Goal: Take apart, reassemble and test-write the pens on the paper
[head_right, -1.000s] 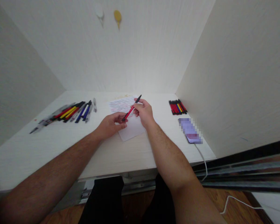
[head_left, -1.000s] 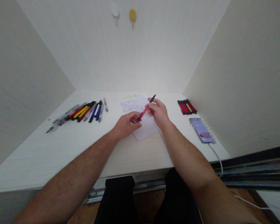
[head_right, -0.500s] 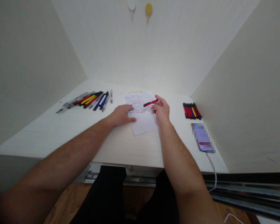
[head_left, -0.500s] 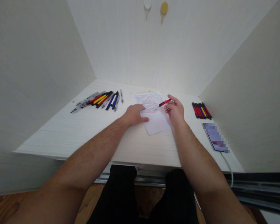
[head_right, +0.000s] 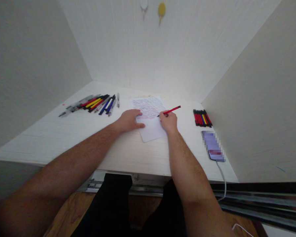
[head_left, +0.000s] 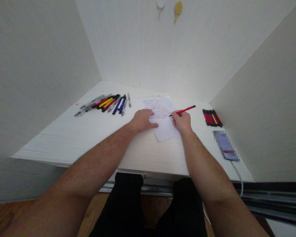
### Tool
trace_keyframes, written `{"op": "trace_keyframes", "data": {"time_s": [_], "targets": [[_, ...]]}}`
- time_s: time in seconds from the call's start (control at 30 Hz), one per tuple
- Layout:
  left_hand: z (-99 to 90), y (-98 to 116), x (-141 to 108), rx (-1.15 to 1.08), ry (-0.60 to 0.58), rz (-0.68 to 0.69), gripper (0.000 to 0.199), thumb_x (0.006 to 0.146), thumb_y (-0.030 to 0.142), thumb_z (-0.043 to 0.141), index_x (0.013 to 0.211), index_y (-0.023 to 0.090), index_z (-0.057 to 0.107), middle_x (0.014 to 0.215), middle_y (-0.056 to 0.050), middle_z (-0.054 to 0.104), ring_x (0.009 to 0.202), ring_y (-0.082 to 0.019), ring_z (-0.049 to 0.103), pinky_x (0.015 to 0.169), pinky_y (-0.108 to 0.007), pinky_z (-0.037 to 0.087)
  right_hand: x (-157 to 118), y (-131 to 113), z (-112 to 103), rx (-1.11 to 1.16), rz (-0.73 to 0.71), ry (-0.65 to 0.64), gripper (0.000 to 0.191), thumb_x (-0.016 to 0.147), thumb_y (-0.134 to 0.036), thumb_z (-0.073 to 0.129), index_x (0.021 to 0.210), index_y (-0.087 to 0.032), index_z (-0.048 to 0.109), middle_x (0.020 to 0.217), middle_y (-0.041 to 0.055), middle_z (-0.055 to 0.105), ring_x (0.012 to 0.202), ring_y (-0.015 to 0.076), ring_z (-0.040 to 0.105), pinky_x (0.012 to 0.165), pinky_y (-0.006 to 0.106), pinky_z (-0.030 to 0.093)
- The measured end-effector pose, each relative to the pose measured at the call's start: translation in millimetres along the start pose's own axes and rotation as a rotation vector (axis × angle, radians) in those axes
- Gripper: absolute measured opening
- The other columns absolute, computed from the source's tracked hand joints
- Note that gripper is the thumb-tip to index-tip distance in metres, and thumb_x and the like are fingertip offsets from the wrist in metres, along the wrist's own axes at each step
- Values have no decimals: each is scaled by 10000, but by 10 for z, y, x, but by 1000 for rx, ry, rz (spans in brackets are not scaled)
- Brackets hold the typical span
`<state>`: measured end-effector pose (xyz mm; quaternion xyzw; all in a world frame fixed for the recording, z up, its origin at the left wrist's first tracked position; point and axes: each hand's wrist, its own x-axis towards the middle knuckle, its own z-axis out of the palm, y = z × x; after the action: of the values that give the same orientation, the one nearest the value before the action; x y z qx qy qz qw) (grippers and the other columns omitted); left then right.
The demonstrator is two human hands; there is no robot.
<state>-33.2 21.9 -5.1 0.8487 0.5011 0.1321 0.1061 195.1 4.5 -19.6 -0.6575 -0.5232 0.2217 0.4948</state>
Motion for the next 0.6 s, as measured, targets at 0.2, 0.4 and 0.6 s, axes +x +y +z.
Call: {"op": "trace_keyframes", "data": {"time_s": [0.2, 0.4, 0.6], "targets": [[6, 2, 6, 22, 8, -3, 799, 712, 682, 638, 1325, 172, 577, 1468, -107, 516, 1346, -288, 466, 1113, -368, 331, -37, -90, -20, -196, -50, 0, 198, 739, -309, 575, 734, -164, 710, 580, 13, 661, 589, 168, 624, 601, 255, 454], [21, -7, 7, 21, 10, -6, 803, 705, 685, 644, 1326, 180, 580, 1470, -104, 515, 1346, -296, 468, 1114, -375, 334, -57, -137, -20, -250, -50, -25, 181, 732, -288, 582, 689, -161, 703, 570, 21, 652, 596, 167, 620, 580, 252, 421], [43, -23, 15, 23, 19, -5, 798, 706, 694, 637, 1323, 192, 582, 1469, -99, 516, 1361, -287, 453, 1124, -369, 323, -57, -131, -28, -221, -66, -64, 185, 744, -275, 576, 715, -163, 719, 577, 16, 664, 595, 162, 631, 602, 249, 433]]}}
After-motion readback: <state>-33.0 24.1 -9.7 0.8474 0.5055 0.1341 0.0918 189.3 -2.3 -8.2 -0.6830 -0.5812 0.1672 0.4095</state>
